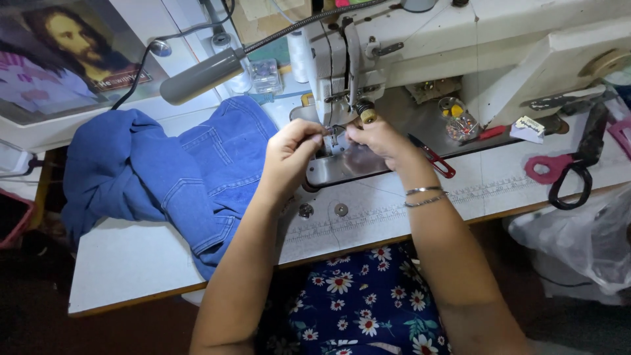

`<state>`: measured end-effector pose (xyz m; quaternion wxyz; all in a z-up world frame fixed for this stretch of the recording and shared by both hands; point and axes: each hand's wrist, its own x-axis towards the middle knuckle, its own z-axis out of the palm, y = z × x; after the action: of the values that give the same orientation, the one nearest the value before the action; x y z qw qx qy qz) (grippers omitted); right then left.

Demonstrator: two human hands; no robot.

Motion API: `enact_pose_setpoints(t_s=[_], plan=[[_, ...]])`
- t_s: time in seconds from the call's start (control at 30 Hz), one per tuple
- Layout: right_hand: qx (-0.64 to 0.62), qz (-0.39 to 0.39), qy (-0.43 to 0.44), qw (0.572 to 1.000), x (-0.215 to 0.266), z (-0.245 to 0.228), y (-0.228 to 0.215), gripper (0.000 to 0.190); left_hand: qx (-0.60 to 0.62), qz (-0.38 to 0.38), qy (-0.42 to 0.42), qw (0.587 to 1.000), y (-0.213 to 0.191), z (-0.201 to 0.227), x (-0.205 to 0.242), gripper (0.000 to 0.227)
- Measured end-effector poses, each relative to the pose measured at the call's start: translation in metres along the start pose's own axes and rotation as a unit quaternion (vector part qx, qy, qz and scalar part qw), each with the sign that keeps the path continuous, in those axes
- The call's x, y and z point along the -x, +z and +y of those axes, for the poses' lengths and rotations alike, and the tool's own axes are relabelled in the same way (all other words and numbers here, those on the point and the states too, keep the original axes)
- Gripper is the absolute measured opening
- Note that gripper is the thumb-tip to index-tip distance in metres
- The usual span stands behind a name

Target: Threading an industrial sewing machine by routing the thread through tension discs, guides, and the needle eye.

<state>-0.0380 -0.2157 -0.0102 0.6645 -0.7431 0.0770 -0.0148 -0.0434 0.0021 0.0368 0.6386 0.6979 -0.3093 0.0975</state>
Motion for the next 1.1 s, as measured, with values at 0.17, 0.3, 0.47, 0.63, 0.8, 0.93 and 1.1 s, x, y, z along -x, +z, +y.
enact_pose_setpoints(t_s=[0.17,0.3,0.47,0.63,0.8,0.93,1.1], plan=[[0.011,-0.121,0.003,0.993,0.029,-0.03,-0.005,0.008,0.068,0.028,-0.033,0.997,-0.009,0.003,0.003,0.014],[0.133,-0.096,-0.065,0.984,0.023,-0.026,-0.006,0.006,0.007,0.042,-0.017,0.999,-0.017,-0.002,0.001,0.015],[0.204,-0.035,-0.08,0.975,0.004,0.005,-0.004,0.013,-0.049,0.052,-0.015,0.997,-0.023,-0.017,-0.001,0.013],[0.422,0.018,-0.072,0.904,-0.026,0.031,0.005,0.052,-0.086,0.089,-0.022,0.992,-0.027,-0.012,-0.002,0.01],[0.501,0.026,-0.105,0.859,-0.011,0.027,0.011,0.025,-0.112,0.12,-0.034,0.986,-0.035,-0.019,-0.004,0.009],[0.468,0.049,-0.164,0.867,-0.016,0.042,0.008,0.01,-0.144,0.153,-0.048,0.977,-0.042,-0.018,-0.005,0.008],[0.419,0.04,-0.165,0.892,-0.021,0.041,-0.003,0.012,-0.14,0.14,-0.106,0.975,-0.046,-0.026,-0.007,0.006]])
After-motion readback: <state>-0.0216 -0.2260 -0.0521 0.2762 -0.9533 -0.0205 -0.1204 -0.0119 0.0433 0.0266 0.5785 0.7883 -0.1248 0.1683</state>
